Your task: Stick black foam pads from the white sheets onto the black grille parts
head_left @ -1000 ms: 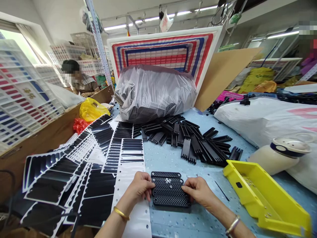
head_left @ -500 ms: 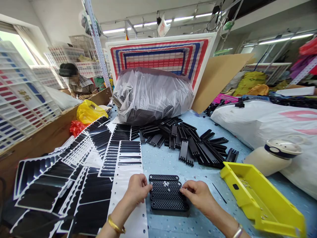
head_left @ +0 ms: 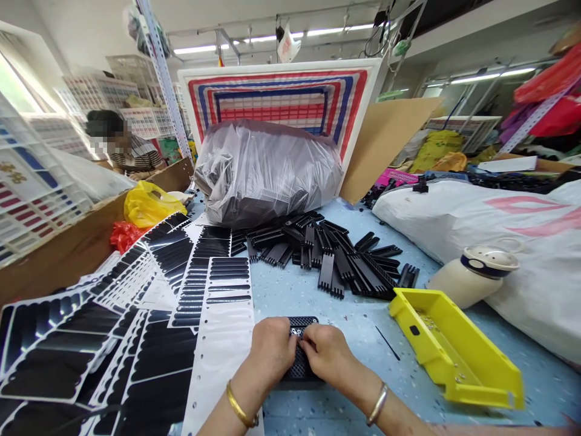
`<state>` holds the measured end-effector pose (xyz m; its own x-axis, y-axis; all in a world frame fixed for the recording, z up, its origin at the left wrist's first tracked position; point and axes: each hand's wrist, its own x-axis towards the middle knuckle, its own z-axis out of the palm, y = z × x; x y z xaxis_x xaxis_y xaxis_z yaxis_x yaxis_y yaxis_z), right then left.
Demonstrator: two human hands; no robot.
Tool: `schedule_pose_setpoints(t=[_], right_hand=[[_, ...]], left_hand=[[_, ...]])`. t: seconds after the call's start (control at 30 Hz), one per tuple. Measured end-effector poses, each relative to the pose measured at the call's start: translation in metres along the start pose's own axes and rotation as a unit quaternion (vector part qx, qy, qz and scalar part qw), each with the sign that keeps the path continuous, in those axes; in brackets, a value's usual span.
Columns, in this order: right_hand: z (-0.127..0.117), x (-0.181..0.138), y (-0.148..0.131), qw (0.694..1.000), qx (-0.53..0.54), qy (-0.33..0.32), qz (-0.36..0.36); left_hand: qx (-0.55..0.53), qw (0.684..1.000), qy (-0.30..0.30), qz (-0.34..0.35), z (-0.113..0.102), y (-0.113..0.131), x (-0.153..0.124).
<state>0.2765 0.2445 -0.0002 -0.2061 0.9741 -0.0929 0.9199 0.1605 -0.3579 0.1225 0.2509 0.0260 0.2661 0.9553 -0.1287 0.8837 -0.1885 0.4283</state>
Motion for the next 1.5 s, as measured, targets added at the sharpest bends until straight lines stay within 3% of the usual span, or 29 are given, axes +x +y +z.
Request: schedule_pose_setpoints(t=[0.3, 0.47, 0.63, 0.73, 0.87, 1.03, 1.27, 1.5], right_hand=[[-0.014, -0.031, 0.041, 0.998, 0.037, 0.015, 0.045], [-0.005, -0.039, 0.039, 0.996, 0.071, 0.026, 0.036], [0.002, -0.034, 0.036, 0.991, 0.117, 0.033, 0.048], [0.000, -0.036, 0.042, 0.986, 0.149, 0.038, 0.068], [-0.005, -0.038, 0.047, 0.977, 0.188, 0.046, 0.093], [0.000, -0.034, 0.044, 0.959, 0.258, 0.008, 0.115], [0.000, -0.024, 0.043, 0.928, 0.338, -0.042, 0.151], [0.003, -0.014, 0.039, 0.916, 0.364, -0.045, 0.165]], left_hand=[[0.024, 1.000, -0.007, 0.017, -0.001, -0.002, 0.002], [0.037, 0.999, 0.013, 0.027, 0.003, -0.012, -0.018], [0.068, 0.992, 0.069, 0.083, 0.025, -0.035, -0.038], [0.027, 0.987, 0.117, 0.105, 0.036, -0.046, -0.041], [-0.067, 0.983, 0.147, 0.086, 0.038, -0.051, -0.043], [-0.150, 0.977, 0.149, 0.034, 0.038, -0.056, -0.045], [-0.176, 0.973, 0.142, 0.033, 0.045, -0.059, -0.047], [-0.200, 0.971, 0.132, 0.030, 0.048, -0.059, -0.046]])
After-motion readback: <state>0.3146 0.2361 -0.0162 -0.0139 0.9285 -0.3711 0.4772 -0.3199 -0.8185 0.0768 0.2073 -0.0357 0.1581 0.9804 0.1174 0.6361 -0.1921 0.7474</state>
